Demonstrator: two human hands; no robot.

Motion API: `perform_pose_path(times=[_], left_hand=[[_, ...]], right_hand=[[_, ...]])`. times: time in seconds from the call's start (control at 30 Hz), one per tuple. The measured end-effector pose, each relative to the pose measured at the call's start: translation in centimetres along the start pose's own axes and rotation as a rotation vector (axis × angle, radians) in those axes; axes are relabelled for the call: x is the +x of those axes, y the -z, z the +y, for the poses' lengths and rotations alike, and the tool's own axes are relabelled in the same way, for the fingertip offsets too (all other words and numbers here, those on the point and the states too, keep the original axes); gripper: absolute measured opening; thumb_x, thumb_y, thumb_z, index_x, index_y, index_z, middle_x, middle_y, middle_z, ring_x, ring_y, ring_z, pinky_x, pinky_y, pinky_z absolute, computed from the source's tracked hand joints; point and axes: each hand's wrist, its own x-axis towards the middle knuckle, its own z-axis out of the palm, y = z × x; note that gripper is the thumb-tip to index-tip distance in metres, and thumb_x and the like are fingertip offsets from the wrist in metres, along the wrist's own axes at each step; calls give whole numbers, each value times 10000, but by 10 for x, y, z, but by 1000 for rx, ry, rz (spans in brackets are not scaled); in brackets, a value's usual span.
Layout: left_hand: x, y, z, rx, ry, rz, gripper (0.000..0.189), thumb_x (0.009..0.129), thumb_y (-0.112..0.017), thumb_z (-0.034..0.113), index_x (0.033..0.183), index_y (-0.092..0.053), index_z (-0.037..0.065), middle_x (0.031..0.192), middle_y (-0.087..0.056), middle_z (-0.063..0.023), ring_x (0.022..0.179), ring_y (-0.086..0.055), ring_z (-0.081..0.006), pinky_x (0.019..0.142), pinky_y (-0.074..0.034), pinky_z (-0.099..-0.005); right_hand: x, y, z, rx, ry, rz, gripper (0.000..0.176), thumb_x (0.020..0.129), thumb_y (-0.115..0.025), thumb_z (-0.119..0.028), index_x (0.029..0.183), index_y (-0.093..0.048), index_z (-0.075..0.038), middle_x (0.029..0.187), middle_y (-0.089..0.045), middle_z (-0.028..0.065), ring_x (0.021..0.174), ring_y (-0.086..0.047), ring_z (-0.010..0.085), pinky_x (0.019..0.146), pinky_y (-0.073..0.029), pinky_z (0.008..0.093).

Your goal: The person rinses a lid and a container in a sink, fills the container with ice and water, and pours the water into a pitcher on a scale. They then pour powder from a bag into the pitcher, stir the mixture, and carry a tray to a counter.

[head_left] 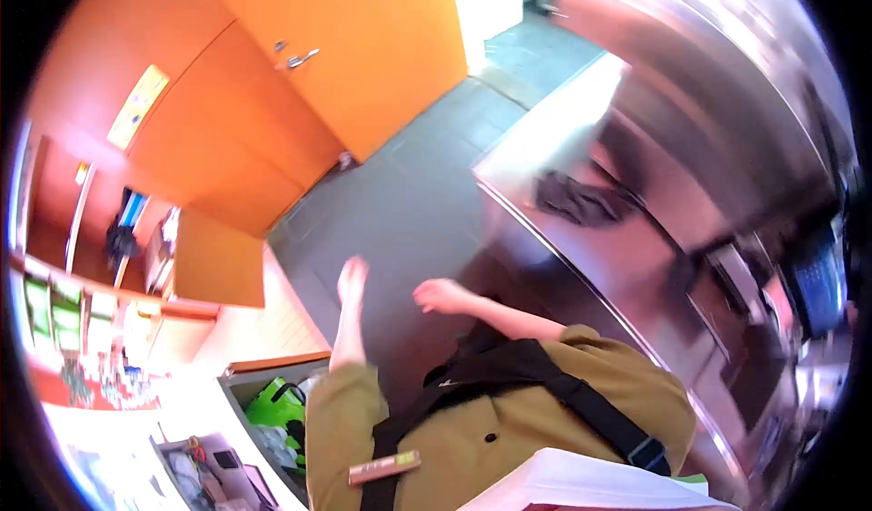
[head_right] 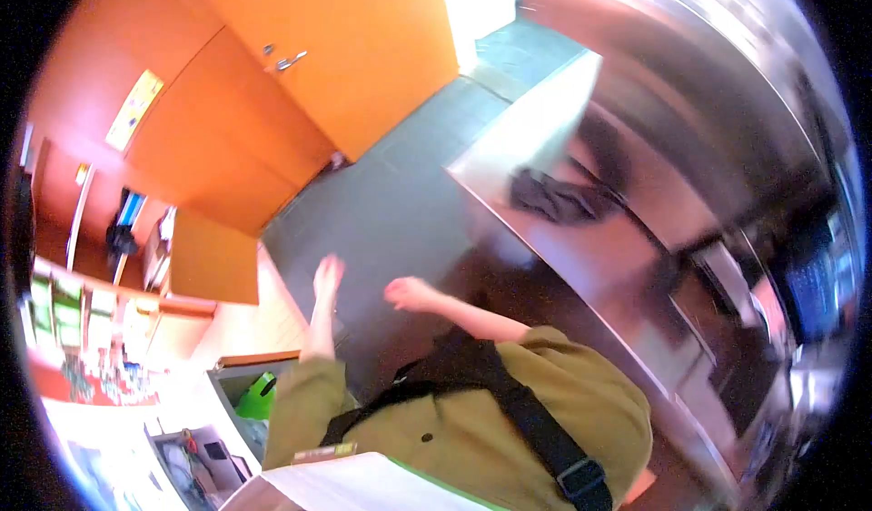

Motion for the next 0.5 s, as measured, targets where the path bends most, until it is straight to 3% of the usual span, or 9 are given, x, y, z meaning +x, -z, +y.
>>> perform_pose_path(times=[0.07, 0.17, 0.2, 0.27, 0.3, 0.33, 0.4, 0.47, 0.5], left_hand=[[84, -74, 89, 422, -250, -135, 320, 798, -539, 191, 1100, -541, 84, 1033, -584, -59, 946, -539, -119, 815, -429, -253], [147, -159, 163, 788, -333, -81, 330, 800, -428, 315, 947, -603, 77, 1054, -552, -141, 964, -532, -288, 812, -431, -334], [187, -165, 137, 758, -580, -158, 332, 800, -446, 331, 955, -587, 73, 1008, -574, -135, 941, -542, -286, 804, -433, -345], [227, -140, 119, 606, -277, -503, 347, 827, -476, 317, 1059, -540, 67, 984, -580, -131, 948, -536, -245, 831, -414, -341], [248, -109, 101, 724, -244, -512, 364, 827, -478, 330, 1072, -537, 68, 1006, -575, -137, 959, -532, -249, 828, -413, -339], [264, -70, 72, 746, -190, -409, 379, 816, -489, 349, 1067, -541, 70, 1000, -577, -128, 937, -539, -252, 812, -418, -341], [266, 2, 48, 849, 287, 97, 299, 804, -487, 284, 1014, -567, 87, 961, -598, -93, 899, -559, -206, 763, -440, -328], [261, 71, 17, 615, 734, 349, 293, 795, -485, 256, 992, -575, 58, 824, -602, -88, 757, -573, -168, 663, -461, -294], [293, 85, 22, 650, 730, 355, 293, 795, -485, 256, 992, -575, 58, 824, -602, -88, 757, -573, -168, 663, -461, -294]], right_hand=[[46, 50, -22, -503, 100, 160, 196, 763, -553, -113, 910, -586, 13, 842, -614, 78, 654, -578, 136, 600, -475, 274], [142, 96, -60, -70, -102, 126, 234, 772, -528, -143, 937, -569, 18, 849, -596, 84, 679, -587, 167, 581, -456, 267], [176, 103, -87, -33, -151, 143, 253, 778, -521, -151, 960, -559, 20, 861, -591, 82, 682, -590, 168, 579, -452, 261], [263, 124, -106, -97, -136, 136, 266, 791, -515, -148, 1008, -535, 4, 885, -586, 73, 686, -594, 158, 572, -442, 254], [297, 131, -111, -98, -152, 103, 265, 797, -517, -158, 1009, -533, 0, 882, -586, 71, 685, -594, 157, 567, -439, 252], [330, 142, -120, -109, -161, 81, 264, 803, -518, -169, 1011, -531, -5, 879, -585, 70, 685, -594, 155, 561, -436, 250], [398, 170, -132, -63, -183, 20, 273, 825, -524, -221, 1017, -524, -27, 863, -585, 64, 682, -593, 150, 547, -428, 241], [454, 215, -124, -2, -218, 3, 259, 832, -524, -227, 1006, -525, -36, 858, -588, 72, 666, -590, 149, 545, -432, 236], [474, 235, -117, 24, -256, 48, 251, 832, -524, -225, 1001, -527, -39, 859, -590, 74, 660, -589, 149, 548, -434, 236]])
